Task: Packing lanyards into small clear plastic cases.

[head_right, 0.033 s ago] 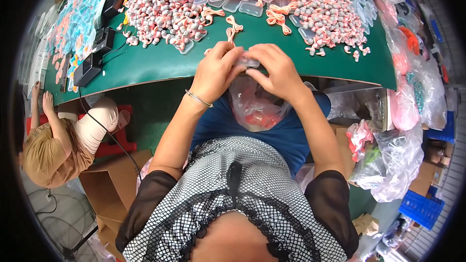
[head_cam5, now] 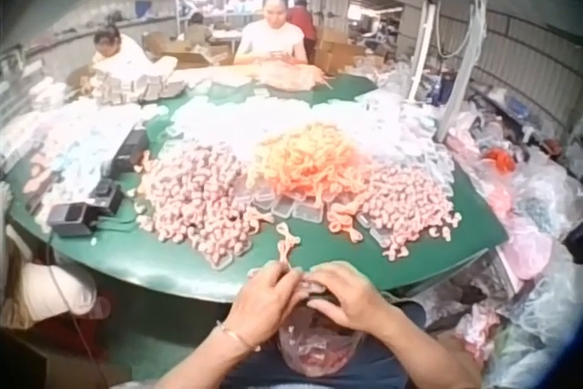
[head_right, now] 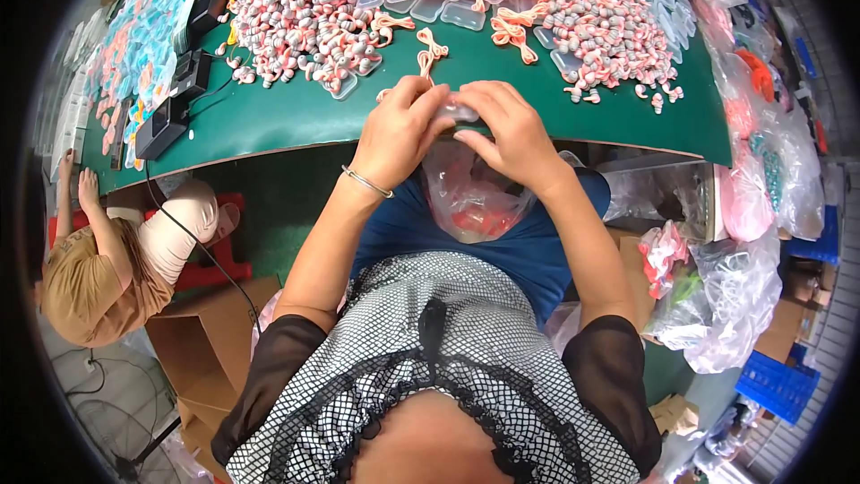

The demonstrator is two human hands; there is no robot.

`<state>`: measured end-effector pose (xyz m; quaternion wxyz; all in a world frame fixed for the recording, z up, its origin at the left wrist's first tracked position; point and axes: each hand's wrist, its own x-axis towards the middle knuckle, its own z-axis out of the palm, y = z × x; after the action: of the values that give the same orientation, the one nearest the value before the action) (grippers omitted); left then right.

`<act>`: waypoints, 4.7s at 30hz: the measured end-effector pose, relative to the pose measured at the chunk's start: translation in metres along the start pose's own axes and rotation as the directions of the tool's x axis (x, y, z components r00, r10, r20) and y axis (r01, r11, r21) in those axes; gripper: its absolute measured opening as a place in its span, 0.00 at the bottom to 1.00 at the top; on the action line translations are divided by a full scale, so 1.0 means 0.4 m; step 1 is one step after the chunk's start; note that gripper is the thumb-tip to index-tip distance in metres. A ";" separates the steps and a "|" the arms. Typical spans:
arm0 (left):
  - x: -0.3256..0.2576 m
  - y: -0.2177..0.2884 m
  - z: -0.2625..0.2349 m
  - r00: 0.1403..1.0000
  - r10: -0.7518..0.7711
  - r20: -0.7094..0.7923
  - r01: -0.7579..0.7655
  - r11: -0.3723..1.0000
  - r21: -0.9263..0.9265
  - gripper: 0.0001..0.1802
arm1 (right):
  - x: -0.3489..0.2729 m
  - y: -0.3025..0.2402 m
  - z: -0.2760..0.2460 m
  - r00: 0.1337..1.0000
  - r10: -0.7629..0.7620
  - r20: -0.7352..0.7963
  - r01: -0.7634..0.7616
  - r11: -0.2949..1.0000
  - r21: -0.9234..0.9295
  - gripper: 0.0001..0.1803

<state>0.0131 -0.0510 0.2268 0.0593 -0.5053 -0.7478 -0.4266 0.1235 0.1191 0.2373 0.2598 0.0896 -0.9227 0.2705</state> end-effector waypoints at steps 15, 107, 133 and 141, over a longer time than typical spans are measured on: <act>-0.017 0.006 0.010 0.985 0.154 -0.073 -0.155 0.988 -0.013 0.17 | -0.028 0.002 -0.012 0.998 0.053 -0.038 -0.051 0.997 0.052 0.15; 0.004 0.001 -0.005 0.995 0.097 -0.023 -0.095 0.993 0.075 0.08 | -0.081 0.113 -0.186 0.884 0.176 -0.433 -0.416 0.719 -0.557 0.05; 0.044 0.015 0.030 0.993 0.091 0.077 -0.081 0.989 -0.128 0.10 | -0.044 -0.053 0.005 0.930 0.251 -0.268 -0.336 0.877 -0.345 0.06; 0.038 0.037 0.017 0.990 0.034 0.134 -0.021 0.995 -0.099 0.20 | 0.027 0.059 -0.057 0.918 0.198 -0.343 -0.341 0.837 -0.429 0.05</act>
<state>0.0199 -0.0339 0.2390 -0.0104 -0.5457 -0.7212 -0.4267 0.1170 0.1510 0.2487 0.3625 -0.1496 -0.9166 0.0774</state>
